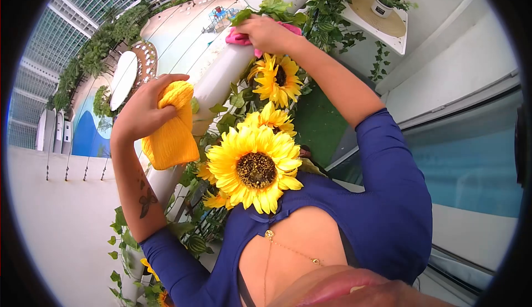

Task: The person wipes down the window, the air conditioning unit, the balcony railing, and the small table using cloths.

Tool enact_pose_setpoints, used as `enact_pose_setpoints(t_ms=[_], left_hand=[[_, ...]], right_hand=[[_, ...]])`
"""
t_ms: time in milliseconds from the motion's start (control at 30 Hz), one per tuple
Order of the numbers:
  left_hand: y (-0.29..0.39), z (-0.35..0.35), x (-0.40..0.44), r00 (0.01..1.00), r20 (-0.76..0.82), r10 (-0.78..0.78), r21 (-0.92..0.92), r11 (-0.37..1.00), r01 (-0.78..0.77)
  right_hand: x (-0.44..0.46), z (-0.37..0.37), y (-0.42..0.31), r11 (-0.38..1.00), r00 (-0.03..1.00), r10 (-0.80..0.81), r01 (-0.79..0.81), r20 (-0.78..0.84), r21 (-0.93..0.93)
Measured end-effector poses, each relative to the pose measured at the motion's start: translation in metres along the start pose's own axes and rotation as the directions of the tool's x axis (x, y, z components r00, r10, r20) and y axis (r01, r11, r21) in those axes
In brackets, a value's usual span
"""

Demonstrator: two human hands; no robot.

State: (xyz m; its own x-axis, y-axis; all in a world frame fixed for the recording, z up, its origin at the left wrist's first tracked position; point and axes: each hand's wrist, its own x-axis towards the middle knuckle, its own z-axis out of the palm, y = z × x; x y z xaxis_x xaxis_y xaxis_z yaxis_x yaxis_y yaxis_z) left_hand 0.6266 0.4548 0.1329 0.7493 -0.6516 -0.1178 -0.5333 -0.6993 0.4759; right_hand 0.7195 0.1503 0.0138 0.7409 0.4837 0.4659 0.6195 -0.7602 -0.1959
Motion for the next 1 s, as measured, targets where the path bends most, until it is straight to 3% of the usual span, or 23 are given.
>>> enact_pose_setpoints(t_ms=[67, 167, 200, 267, 333, 367, 433, 467, 533, 600, 667, 733, 800, 867, 900, 933, 967, 1000], left_hand=[[-0.002, 0.001, -0.011, 0.994, -0.006, -0.107, -0.151, 0.983, 0.105], [0.002, -0.002, -0.01, 0.978, -0.049, -0.201, -0.155, 0.969, 0.192], [0.009, -0.003, -0.009, 0.961, -0.079, -0.266, -0.143, 0.957, 0.253], [0.017, -0.006, 0.002, 0.958, -0.081, -0.275, -0.146, 0.954, 0.262], [0.023, -0.008, 0.022, 0.958, -0.065, -0.278, -0.127, 0.955, 0.268], [0.027, -0.011, 0.036, 0.96, -0.036, -0.277, -0.088, 0.958, 0.273], [0.033, -0.013, 0.071, 0.982, -0.003, -0.187, -0.036, 0.982, 0.187], [0.035, -0.013, 0.091, 0.99, 0.022, -0.137, -0.018, 0.99, 0.137], [0.046, -0.002, 0.141, 0.998, -0.017, 0.058, 0.044, 0.997, -0.057], [0.056, 0.011, 0.197, 0.949, -0.02, 0.316, 0.143, 0.94, -0.31], [0.068, 0.028, 0.242, 0.905, -0.032, 0.424, 0.275, 0.874, -0.4], [0.077, 0.041, 0.266, 0.957, 0.053, 0.286, 0.384, 0.878, -0.284], [0.074, 0.047, 0.263, 0.969, 0.078, 0.233, 0.436, 0.866, -0.243], [0.07, 0.042, 0.241, 0.982, 0.171, 0.081, 0.491, 0.857, -0.156], [0.061, 0.048, 0.225, 0.984, 0.081, 0.157, 0.449, 0.876, -0.177], [0.058, 0.048, 0.21, 0.988, 0.078, 0.132, 0.438, 0.886, -0.153], [0.056, 0.05, 0.195, 0.99, 0.051, 0.13, 0.41, 0.902, -0.14], [0.055, 0.053, 0.183, 0.991, 0.02, 0.129, 0.382, 0.916, -0.126]], right_hand=[[0.015, -0.016, 0.044, 1.0, 0.998, -0.03, 0.03, 0.058, 0.0], [0.022, -0.068, 0.058, 0.903, 0.986, 0.127, -0.072, -0.104, 0.424], [0.015, -0.089, 0.063, 0.817, 0.972, 0.206, -0.108, -0.111, 0.567], [-0.008, -0.129, 0.078, 0.48, 0.967, 0.214, 0.018, -0.137, 0.877], [-0.036, -0.142, 0.098, 0.37, 0.869, 0.35, 0.215, -0.35, 0.904], [-0.047, -0.143, 0.106, 0.358, 0.87, 0.353, 0.213, -0.343, 0.909], [-0.066, -0.14, 0.12, 0.205, 0.767, 0.501, 0.345, -0.401, 0.916], [-0.072, -0.137, 0.131, 0.198, 0.764, 0.508, 0.346, -0.398, 0.917], [-0.087, -0.131, 0.149, 0.308, 0.673, 0.587, 0.327, -0.449, 0.893], [-0.099, -0.128, 0.162, 0.307, 0.692, 0.581, 0.303, -0.43, 0.902], [-0.099, -0.128, 0.169, 0.485, 0.643, 0.603, 0.175, -0.472, 0.857], [-0.089, -0.125, 0.169, 0.49, 0.61, 0.611, 0.208, -0.504, 0.847], [-0.074, -0.127, 0.161, 0.539, 0.662, 0.526, 0.226, -0.534, 0.811], [-0.048, -0.129, 0.136, 0.495, 0.661, 0.509, 0.299, -0.551, 0.816], [-0.035, -0.127, 0.124, 0.482, 0.662, 0.472, 0.358, -0.581, 0.8], [-0.021, -0.123, 0.11, 0.354, 0.667, 0.48, 0.447, -0.57, 0.821], [-0.008, -0.12, 0.094, 0.368, 0.645, 0.486, 0.461, -0.589, 0.808], [-0.002, -0.114, 0.089, 0.477, 0.641, 0.444, 0.422, -0.626, 0.771]])
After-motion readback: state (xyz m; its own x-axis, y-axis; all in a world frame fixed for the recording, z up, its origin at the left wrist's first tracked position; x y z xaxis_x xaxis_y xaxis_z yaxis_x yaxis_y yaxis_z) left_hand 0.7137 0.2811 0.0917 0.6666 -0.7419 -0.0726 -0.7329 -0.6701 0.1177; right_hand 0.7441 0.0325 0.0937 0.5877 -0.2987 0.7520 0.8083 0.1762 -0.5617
